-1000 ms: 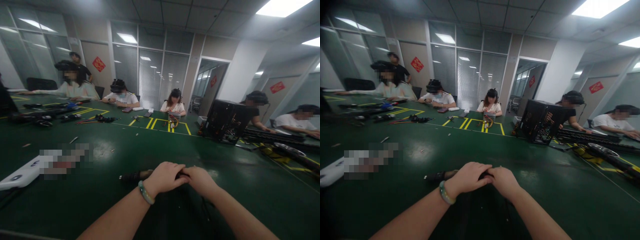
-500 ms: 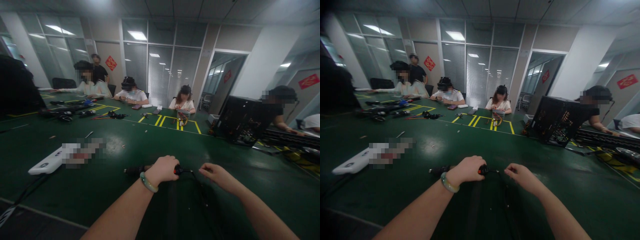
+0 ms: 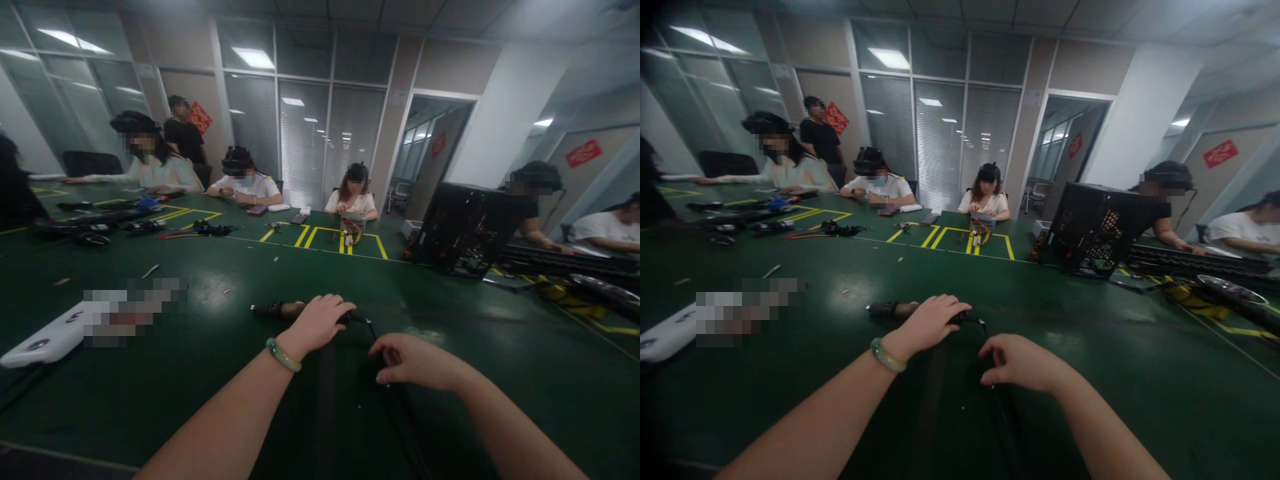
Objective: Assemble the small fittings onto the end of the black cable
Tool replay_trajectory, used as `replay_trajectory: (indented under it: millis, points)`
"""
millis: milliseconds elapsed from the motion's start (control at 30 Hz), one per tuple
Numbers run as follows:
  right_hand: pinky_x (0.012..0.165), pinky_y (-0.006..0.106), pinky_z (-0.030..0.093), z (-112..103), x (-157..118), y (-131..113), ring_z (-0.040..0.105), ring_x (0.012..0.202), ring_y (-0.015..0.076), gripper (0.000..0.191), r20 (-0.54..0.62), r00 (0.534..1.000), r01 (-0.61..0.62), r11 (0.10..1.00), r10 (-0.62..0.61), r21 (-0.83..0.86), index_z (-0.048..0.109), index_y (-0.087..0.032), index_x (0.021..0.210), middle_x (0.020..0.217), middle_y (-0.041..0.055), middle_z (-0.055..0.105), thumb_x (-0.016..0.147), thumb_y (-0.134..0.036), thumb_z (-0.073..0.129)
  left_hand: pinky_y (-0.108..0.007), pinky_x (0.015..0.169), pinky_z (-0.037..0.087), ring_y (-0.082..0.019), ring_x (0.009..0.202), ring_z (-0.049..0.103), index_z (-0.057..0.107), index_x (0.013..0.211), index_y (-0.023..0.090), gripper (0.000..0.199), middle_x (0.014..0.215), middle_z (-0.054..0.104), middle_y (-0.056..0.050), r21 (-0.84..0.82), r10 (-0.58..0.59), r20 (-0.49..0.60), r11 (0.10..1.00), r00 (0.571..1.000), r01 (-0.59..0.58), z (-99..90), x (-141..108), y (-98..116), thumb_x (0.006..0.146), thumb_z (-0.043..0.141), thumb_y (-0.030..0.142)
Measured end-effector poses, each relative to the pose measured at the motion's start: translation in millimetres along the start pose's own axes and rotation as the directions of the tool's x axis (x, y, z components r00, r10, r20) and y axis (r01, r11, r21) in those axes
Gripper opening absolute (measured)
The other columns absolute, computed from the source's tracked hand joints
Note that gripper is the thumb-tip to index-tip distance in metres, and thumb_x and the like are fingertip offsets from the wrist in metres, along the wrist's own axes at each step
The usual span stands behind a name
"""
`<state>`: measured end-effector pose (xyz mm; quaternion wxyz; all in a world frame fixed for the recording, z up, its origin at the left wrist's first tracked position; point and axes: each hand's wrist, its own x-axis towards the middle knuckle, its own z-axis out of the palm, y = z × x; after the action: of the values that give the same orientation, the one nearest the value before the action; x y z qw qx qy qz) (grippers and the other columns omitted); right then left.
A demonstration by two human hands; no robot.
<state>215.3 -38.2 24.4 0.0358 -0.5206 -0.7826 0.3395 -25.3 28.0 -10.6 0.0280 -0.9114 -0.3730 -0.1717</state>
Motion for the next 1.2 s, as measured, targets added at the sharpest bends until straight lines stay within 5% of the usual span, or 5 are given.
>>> replay_trajectory:
  millis: [300,600,767,1033,1200]
  points:
    - [0.048,0.021,0.04,5,27,12,0.063,0.058,0.0148,0.034,0.049,0.987,-0.156,0.985,0.153,0.073,0.06,-0.021,0.098,0.071,-0.0008,0.067,0.082,-0.05,0.063,-0.038,0.093,0.038,-0.024,0.11,0.052,0.043,0.138,0.027,0.045,0.12,0.058,-0.007,-0.097,-0.048,0.027,0.994,0.998,0.05,7.0,1,0,0.099,0.032,0.047]
    - [0.052,0.022,0.037,14,10,18,0.062,0.066,0.0156,0.037,-0.102,0.984,-0.144,0.989,0.147,0.033,0.052,-0.021,0.103,0.078,-0.0003,0.066,0.075,-0.037,0.07,-0.035,0.088,0.039,-0.025,0.104,0.05,0.057,0.12,0.025,0.055,0.109,0.057,-0.005,-0.135,-0.036,0.102,0.99,0.994,0.05,-5.5,-3,10,0.072,0.075,0.046]
    - [0.052,0.022,0.035,19,7,16,0.06,0.068,0.0152,0.035,-0.177,0.973,-0.155,0.988,0.151,-0.014,0.051,-0.022,0.107,0.08,-0.0007,0.064,0.076,-0.026,0.066,-0.034,0.087,0.039,-0.022,0.096,0.052,0.061,0.104,0.023,0.031,0.101,0.056,-0.003,-0.148,-0.031,0.129,0.988,0.991,0.05,-4.4,-7,15,0.079,0.068,0.039]
    - [0.051,0.028,0.031,19,-1,-6,0.058,0.066,0.0223,0.041,-0.245,0.944,-0.268,0.944,0.218,-0.193,0.06,-0.02,0.069,0.072,0.0053,0.063,0.076,-0.061,0.062,-0.035,0.087,0.037,-0.022,0.101,0.048,0.058,0.104,0.023,0.028,0.104,0.052,-0.003,-0.037,-0.085,0.04,0.996,0.996,0.086,2.6,2,17,0.081,0.07,0.033]
    - [0.053,0.027,0.034,29,4,-8,0.058,0.066,0.0202,0.025,-0.307,0.937,-0.232,0.952,0.164,-0.201,0.06,-0.02,0.072,0.076,0.005,0.062,0.079,-0.044,0.063,-0.036,0.086,0.038,-0.023,0.1,0.047,0.058,0.105,0.022,0.029,0.103,0.052,-0.004,0.041,-0.144,0.001,0.989,0.99,0.144,10.4,11,15,0.084,0.066,0.041]
